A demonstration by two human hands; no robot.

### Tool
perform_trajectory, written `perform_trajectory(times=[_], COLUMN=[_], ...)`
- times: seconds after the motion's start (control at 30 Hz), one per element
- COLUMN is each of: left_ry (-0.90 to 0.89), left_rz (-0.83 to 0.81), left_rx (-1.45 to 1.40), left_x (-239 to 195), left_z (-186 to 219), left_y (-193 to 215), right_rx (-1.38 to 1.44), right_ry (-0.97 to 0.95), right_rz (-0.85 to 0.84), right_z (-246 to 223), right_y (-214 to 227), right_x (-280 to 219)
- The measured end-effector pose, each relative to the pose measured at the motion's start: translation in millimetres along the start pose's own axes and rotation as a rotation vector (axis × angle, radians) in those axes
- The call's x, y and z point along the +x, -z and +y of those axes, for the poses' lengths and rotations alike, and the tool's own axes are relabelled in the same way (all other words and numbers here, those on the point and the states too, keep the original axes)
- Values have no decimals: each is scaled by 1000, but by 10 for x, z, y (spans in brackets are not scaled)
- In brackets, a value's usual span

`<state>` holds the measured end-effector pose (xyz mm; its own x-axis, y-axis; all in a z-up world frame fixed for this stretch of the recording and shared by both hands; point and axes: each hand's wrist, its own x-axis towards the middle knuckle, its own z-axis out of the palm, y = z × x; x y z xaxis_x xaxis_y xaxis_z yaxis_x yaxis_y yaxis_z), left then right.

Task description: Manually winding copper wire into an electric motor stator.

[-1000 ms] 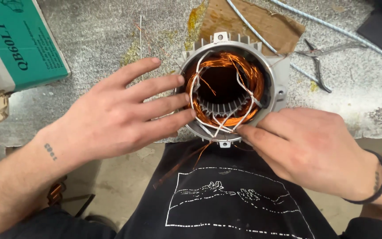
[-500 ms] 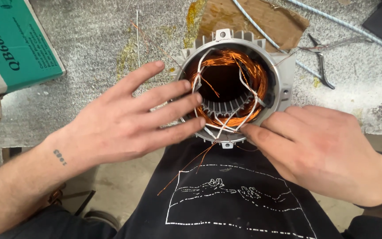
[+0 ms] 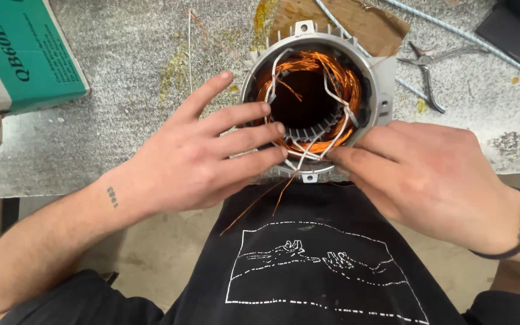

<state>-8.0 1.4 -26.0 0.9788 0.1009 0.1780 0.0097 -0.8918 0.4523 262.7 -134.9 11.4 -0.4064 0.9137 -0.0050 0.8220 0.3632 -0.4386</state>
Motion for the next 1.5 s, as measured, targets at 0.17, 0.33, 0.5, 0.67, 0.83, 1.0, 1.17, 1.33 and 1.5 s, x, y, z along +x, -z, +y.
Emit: perform_trajectory(times=[0.17, 0.33, 0.5, 0.67, 0.83, 1.0, 1.17, 1.33, 1.5], left_ry=[-3, -29, -67, -141, -152, -164, -157, -162, -252], left_rz=[18, 30, 9, 5, -1, -21, -43, 26, 114], left_rx=[-11, 43, 152, 264, 254, 218, 194, 188, 177], left_x=[-23, -60, -57, -37, -28, 11, 55, 65, 164], left_z=[-15, -9, -6, -33, -65, -85, -110, -112, -183], left_y=[-30, -49, -21, 20, 21, 58, 68, 49, 56], right_rx=[-5, -5, -13, 33, 54, 91, 169, 194, 164], right_ry=[-27, -35, -35, 1, -34, -36, -37, -4, -32], right_rz=[23, 46, 65, 84, 79, 79, 77, 63, 75], right_z=[-35, -43, -38, -30, -21, -5, 39, 84, 16], right_y=[-34, -72, -90, -87, -132, -127, -153, -147, -133], right_x=[-11, -26, -38, -1, -30, -13, -28, -6, 37])
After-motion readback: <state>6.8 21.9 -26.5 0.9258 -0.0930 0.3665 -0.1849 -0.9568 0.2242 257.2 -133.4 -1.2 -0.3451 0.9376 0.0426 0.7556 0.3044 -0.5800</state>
